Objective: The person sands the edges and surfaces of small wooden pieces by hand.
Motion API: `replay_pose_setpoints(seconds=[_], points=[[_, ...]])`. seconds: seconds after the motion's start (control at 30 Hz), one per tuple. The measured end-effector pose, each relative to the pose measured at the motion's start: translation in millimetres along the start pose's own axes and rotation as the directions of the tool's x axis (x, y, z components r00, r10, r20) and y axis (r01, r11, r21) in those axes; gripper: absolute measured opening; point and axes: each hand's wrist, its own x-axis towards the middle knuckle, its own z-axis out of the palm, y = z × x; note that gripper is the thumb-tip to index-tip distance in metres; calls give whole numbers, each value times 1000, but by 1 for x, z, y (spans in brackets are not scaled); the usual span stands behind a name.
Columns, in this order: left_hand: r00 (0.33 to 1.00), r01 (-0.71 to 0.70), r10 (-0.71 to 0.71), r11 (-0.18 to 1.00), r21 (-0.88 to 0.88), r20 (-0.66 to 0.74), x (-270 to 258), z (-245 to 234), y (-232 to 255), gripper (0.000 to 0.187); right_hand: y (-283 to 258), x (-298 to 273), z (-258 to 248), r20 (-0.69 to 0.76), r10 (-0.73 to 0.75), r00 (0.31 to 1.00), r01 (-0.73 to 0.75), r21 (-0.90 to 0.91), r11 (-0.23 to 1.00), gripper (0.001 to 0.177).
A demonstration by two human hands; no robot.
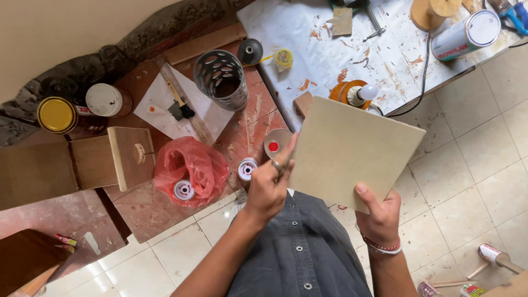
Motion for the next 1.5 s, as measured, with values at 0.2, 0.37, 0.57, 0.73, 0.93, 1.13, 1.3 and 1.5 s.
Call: replay_pose_setpoints(seconds=[0.2, 0.37, 0.57, 0.73, 0.93, 1.13, 1.3, 1.5], points=[[995, 89, -87, 995, 37, -52, 9, 17, 1, 43, -34, -2, 5, 85, 485, 871, -449, 540, 712, 29], [999, 41, -41, 999, -22, -5, 22, 31, 13, 44, -27, -1, -6, 66, 494, 867, -431, 595, 678, 34], [986, 156, -146, 978, -141, 79, 21, 26, 6, 49, -32, -8, -11, 123, 460, 879, -442, 570, 692, 36], [992, 28, -6, 983, -179, 122, 12, 37, 14, 46, 54, -9, -52, 140, -361, 922, 384, -459, 801, 44], [987, 159, -148, 948, -277, 60, 30, 15, 18, 49, -48, -5, -17, 157, 366, 917, -396, 273, 876, 32], [989, 108, -77, 962, -253, 130, 6, 21, 15, 46, -37, 6, -18, -25, 377, 926, -347, 338, 875, 20], [990, 125, -99, 941, -315, 98, 1, 11, 18, 47, -46, 12, -12, 18, 531, 847, -455, 540, 708, 13], [985, 163, -172, 963, -215, -27, -12, -23, 36, 49, -67, 10, 13, 106, 464, 879, -457, 459, 762, 21]])
